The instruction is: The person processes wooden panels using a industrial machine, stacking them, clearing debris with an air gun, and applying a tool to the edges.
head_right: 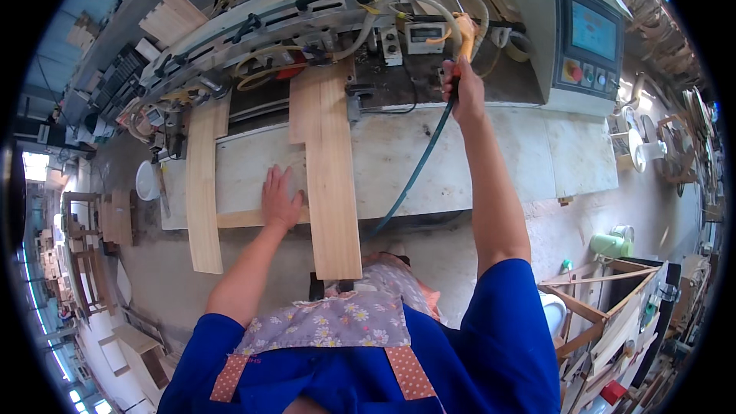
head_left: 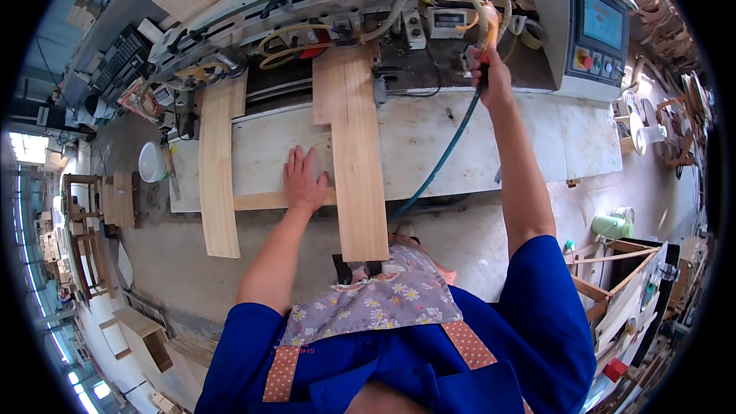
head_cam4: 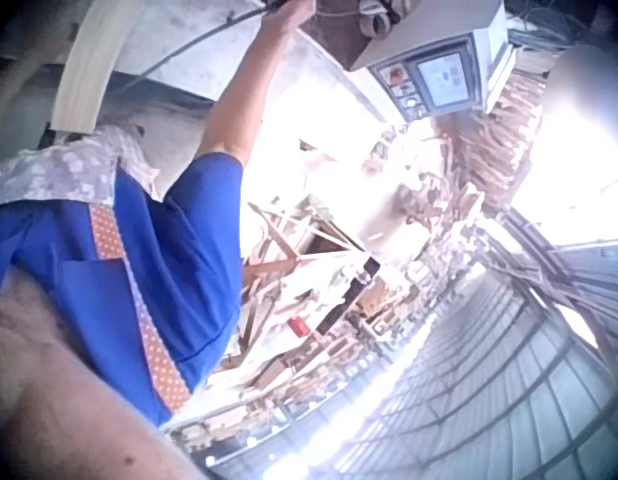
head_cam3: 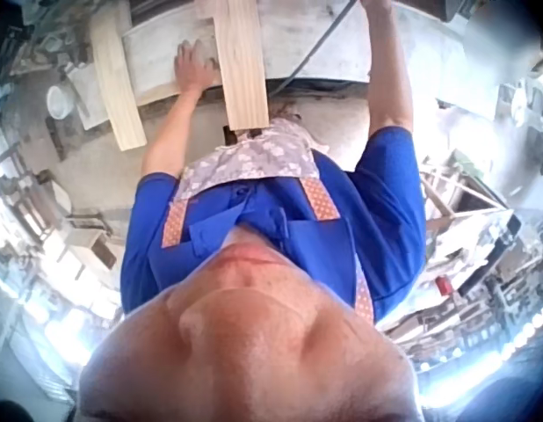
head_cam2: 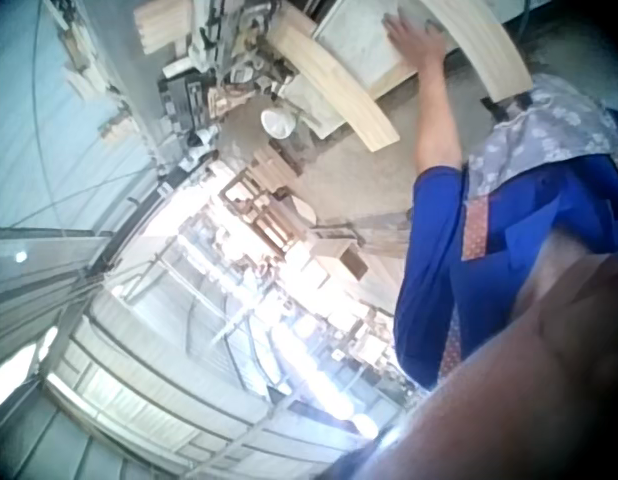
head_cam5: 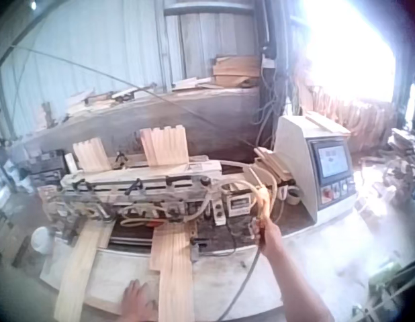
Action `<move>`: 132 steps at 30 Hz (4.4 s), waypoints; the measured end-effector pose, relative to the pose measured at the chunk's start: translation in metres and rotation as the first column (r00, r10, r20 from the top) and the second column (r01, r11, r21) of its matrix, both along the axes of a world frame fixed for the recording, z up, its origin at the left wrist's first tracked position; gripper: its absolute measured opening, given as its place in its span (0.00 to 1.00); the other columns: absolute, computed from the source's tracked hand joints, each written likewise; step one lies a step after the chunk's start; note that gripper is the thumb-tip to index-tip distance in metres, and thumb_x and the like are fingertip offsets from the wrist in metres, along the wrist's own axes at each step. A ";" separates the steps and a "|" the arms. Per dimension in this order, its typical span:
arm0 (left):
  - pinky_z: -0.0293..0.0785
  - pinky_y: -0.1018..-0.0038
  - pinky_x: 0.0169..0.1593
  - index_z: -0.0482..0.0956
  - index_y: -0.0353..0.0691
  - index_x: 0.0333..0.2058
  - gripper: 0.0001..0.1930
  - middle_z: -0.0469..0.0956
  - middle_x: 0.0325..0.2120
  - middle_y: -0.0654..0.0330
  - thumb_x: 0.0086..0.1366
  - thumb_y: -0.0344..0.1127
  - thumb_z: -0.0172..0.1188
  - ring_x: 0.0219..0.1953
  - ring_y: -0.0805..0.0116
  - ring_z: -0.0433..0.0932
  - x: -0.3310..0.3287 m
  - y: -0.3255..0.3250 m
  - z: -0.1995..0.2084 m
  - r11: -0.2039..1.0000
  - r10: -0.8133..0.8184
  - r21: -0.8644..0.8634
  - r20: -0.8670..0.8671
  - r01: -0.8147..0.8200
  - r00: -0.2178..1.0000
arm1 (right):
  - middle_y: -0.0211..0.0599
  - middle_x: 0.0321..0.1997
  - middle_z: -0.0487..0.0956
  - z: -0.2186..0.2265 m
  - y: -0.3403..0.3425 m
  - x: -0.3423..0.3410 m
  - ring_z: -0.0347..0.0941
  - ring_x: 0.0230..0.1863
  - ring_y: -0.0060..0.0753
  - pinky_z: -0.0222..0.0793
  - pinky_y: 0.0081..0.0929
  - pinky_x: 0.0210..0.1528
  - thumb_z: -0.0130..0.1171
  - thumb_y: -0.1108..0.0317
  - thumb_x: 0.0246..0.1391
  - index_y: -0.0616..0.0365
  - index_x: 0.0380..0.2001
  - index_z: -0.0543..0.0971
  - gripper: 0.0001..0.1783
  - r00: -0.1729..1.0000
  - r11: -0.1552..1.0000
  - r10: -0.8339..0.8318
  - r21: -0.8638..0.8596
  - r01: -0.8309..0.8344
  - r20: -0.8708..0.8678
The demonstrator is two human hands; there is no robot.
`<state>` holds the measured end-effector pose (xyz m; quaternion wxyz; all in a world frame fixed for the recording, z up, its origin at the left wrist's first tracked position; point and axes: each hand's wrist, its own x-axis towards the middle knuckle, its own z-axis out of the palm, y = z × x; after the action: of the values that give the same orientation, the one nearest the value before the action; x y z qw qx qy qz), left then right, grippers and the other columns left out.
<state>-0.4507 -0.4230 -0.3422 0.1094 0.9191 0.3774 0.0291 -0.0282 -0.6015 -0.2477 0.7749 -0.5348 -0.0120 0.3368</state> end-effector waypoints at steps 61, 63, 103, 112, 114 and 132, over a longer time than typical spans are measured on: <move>0.52 0.41 0.64 0.55 0.56 0.69 0.32 0.47 0.70 0.50 0.70 0.59 0.42 0.72 0.49 0.45 -0.017 0.024 -0.011 0.983 -0.167 0.037 -0.197 0.178 0.966 | 0.52 0.36 0.81 0.026 -0.200 -0.418 0.77 0.39 0.56 0.70 0.44 0.43 0.57 0.47 0.57 0.60 0.42 0.79 0.25 0.714 0.433 0.700 -0.790 -0.434 -0.008; 0.53 0.42 0.64 0.56 0.56 0.68 0.31 0.48 0.70 0.51 0.71 0.59 0.42 0.72 0.49 0.46 -0.015 0.023 -0.011 0.986 -0.151 0.035 -0.240 0.164 0.959 | 0.52 0.36 0.81 0.023 -0.214 -0.415 0.77 0.40 0.56 0.70 0.45 0.43 0.57 0.47 0.57 0.59 0.41 0.79 0.24 0.776 0.456 0.627 -0.841 -0.291 0.072; 0.47 0.48 0.68 0.62 0.50 0.65 0.36 0.51 0.69 0.50 0.58 0.42 0.62 0.71 0.47 0.48 -0.042 0.010 0.001 0.992 -0.121 -0.048 -0.033 0.120 0.992 | 0.41 0.27 0.83 0.113 -0.026 0.023 0.80 0.30 0.43 0.73 0.39 0.35 0.54 0.45 0.56 0.57 0.36 0.83 0.25 0.533 0.705 0.038 -0.401 0.585 0.845; 0.46 0.48 0.69 0.62 0.49 0.65 0.36 0.52 0.69 0.50 0.57 0.41 0.62 0.71 0.48 0.47 -0.050 0.009 0.005 0.994 -0.097 -0.056 -0.056 0.094 0.994 | 0.42 0.37 0.81 0.018 -0.009 0.002 0.76 0.44 0.43 0.68 0.33 0.48 0.56 0.59 0.60 0.59 0.39 0.82 0.15 0.281 0.826 0.036 -0.187 0.532 0.959; 0.45 0.48 0.70 0.62 0.49 0.65 0.36 0.52 0.69 0.50 0.58 0.41 0.62 0.71 0.48 0.47 -0.049 0.010 0.003 0.992 -0.123 -0.045 -0.026 0.121 0.992 | 0.44 0.48 0.79 -0.012 -0.054 -0.024 0.72 0.53 0.45 0.65 0.36 0.55 0.55 0.58 0.62 0.60 0.47 0.79 0.19 0.330 0.705 -0.018 -0.222 0.673 0.944; 0.45 0.51 0.70 0.60 0.48 0.66 0.35 0.50 0.69 0.49 0.59 0.37 0.60 0.72 0.48 0.46 -0.056 0.010 -0.002 0.991 -0.130 -0.033 -0.075 0.128 0.989 | 0.54 0.70 0.58 -0.129 -0.122 -0.108 0.47 0.73 0.57 0.37 0.56 0.72 0.55 0.45 0.56 0.49 0.62 0.68 0.34 0.489 0.245 0.455 -0.633 0.734 0.744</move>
<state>-0.5064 -0.4131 -0.3438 0.1090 0.9405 0.3213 -0.0189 -0.1361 -0.7237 -0.3771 0.1871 -0.9648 -0.1252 -0.1361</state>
